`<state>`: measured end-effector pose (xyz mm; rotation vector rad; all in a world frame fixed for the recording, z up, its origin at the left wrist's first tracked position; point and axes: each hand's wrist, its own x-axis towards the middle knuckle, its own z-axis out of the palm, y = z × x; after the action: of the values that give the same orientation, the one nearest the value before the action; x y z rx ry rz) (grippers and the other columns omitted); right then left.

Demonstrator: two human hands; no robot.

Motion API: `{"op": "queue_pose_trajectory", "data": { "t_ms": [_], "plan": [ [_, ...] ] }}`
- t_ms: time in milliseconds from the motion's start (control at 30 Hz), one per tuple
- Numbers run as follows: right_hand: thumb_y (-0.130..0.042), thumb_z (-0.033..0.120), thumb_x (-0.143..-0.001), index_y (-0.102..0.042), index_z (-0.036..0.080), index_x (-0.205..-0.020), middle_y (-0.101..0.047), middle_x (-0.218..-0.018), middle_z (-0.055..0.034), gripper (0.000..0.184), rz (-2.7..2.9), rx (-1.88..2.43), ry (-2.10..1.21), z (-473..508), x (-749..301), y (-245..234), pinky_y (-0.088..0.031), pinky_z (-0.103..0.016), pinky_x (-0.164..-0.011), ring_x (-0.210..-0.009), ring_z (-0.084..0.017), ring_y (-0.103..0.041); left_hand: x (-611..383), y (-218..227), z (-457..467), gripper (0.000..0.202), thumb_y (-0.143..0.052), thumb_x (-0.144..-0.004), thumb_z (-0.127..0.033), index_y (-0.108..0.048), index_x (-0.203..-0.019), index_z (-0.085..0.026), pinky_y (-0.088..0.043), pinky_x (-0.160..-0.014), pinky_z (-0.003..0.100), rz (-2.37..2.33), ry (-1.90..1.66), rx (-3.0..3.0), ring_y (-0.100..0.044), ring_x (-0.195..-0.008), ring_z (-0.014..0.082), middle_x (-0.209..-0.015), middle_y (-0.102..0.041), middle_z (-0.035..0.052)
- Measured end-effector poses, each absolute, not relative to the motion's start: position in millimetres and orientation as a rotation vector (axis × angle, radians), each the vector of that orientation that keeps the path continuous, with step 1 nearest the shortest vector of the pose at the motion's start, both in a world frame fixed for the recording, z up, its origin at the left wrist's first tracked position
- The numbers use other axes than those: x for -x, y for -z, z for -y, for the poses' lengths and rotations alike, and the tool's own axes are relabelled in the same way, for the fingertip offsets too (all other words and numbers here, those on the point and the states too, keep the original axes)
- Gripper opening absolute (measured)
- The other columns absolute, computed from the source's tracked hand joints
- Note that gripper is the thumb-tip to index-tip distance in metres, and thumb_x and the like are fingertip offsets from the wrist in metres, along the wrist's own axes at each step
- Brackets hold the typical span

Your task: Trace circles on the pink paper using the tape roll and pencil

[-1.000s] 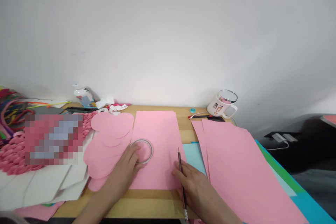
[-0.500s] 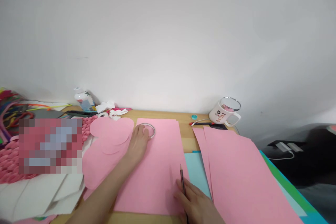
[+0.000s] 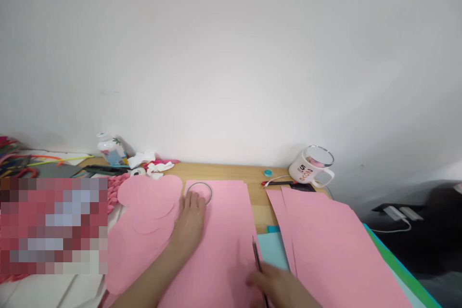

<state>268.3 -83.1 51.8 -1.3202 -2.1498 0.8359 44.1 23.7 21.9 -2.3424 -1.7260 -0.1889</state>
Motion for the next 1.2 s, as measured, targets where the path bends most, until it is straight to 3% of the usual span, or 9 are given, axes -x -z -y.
{"op": "queue_pose_trajectory", "data": {
  "t_ms": [133, 200, 267, 367, 533, 700, 900, 1067, 1200],
  "plan": [
    [-0.044, 0.05, -0.091, -0.068, 0.022, -0.104, -0.073, -0.086, -0.0063, 0.039, 1.748, 1.319, -0.97, 13.0, -234.4, -76.1, -0.054, -0.033, -0.084, -0.086, -0.021, -0.069, -45.1, -23.0, -18.9, 0.036, -0.042, -0.074, 0.005, -0.058, -0.1, -0.013, -0.038, -0.095, 0.049, 1.721, 0.188, 2.295, -0.049, -0.103, 0.0264, -0.097, -0.057, 0.0104],
    [-0.04, 0.059, -0.089, -0.068, 0.018, -0.1, -0.071, -0.079, -0.0069, 0.051, 1.308, 1.223, -1.079, -27.5, -211.9, -74.8, -0.055, -0.037, -0.082, -0.081, -0.021, -0.069, -45.0, -23.0, -18.6, 0.036, -0.041, -0.073, 0.006, -0.059, -0.099, -0.012, -0.042, -0.092, 0.047, 1.727, 0.143, 2.266, -0.051, -0.099, 0.0266, -0.096, -0.057, 0.0112],
    [-0.044, 0.063, -0.084, -0.07, 0.016, -0.092, -0.068, -0.074, -0.0055, 0.054, 0.998, 1.124, -1.133, -63.0, -189.4, -64.4, -0.056, -0.037, -0.078, -0.074, -0.019, -0.066, -44.4, -22.1, -19.4, 0.037, -0.041, -0.072, 0.008, -0.06, -0.098, -0.01, -0.044, -0.088, 0.046, 1.734, 0.125, 2.258, -0.052, -0.097, 0.0271, -0.096, -0.057, 0.0126],
    [-0.058, 0.057, -0.075, -0.069, 0.017, -0.077, -0.063, -0.065, -0.0011, 0.042, 0.713, 1.116, -1.077, -98.1, -162.7, -40.4, -0.055, -0.033, -0.072, -0.065, -0.015, -0.06, -42.8, -18.7, -21.1, 0.038, -0.04, -0.071, 0.01, -0.061, -0.096, -0.01, -0.045, -0.088, 0.047, 1.722, 0.143, 2.251, -0.053, -0.097, 0.0274, -0.096, -0.057, 0.0126],
    [-0.07, 0.047, -0.068, -0.069, 0.014, -0.079, -0.065, -0.066, -0.0023, 0.035, 0.752, 1.18, -0.967, -112.7, -148.6, -9.3, -0.05, -0.031, -0.074, -0.07, -0.018, -0.062, -41.1, -13.5, -22.7, 0.041, -0.041, -0.07, 0.01, -0.061, -0.101, -0.009, -0.046, -0.091, 0.045, 1.698, 0.104, 2.222, -0.053, -0.105, 0.0283, -0.102, -0.059, 0.013],
    [-0.065, 0.053, -0.073, -0.068, 0.014, -0.084, -0.065, -0.066, -0.0032, 0.041, 0.793, 1.162, -1.028, -107.9, -148.3, -7.6, -0.05, -0.032, -0.073, -0.07, -0.02, -0.063, -41.0, -10.0, -23.5, 0.038, -0.045, -0.072, 0.006, -0.062, -0.103, -0.008, -0.043, -0.098, 0.048, 1.675, 0.087, 2.243, -0.053, -0.111, 0.0307, -0.107, -0.06, 0.0156],
    [-0.06, 0.053, -0.077, -0.064, 0.016, -0.075, -0.065, -0.065, -0.0041, 0.037, 0.939, 1.171, -1.024, -104.3, -142.2, -13.8, -0.051, -0.031, -0.069, -0.07, -0.021, -0.064, -40.4, -9.5, -22.5, 0.038, -0.044, -0.074, 0.004, -0.063, -0.103, -0.012, -0.043, -0.099, 0.049, 1.681, 0.129, 2.246, -0.052, -0.114, 0.0295, -0.111, -0.061, 0.0144],
    [-0.06, 0.051, -0.077, -0.061, 0.017, -0.078, -0.064, -0.064, -0.0025, 0.034, 0.871, 1.149, -1.054, -105.9, -143.6, -11.1, -0.051, -0.031, -0.068, -0.067, -0.019, -0.063, -44.2, -10.9, -22.8, 0.05, -0.044, -0.075, 0.003, -0.058, -0.12, -0.015, -0.046, -0.096, 0.048, 1.742, 0.347, 2.289, -0.046, -0.123, 0.0306, -0.127, -0.055, 0.0147],
    [-0.057, 0.05, -0.078, -0.058, 0.018, -0.07, -0.065, -0.069, -0.0038, 0.033, 0.812, 1.185, -1.003, -108.5, -146.9, -6.0, -0.051, -0.031, -0.071, -0.071, -0.02, -0.063, -55.1, 0.8, -32.9, 0.05, -0.046, -0.079, -0.003, -0.054, -0.126, -0.014, -0.037, -0.102, 0.056, 1.805, 0.548, 2.356, -0.041, -0.128, 0.0345, -0.132, -0.052, 0.0178]
  ]
}}
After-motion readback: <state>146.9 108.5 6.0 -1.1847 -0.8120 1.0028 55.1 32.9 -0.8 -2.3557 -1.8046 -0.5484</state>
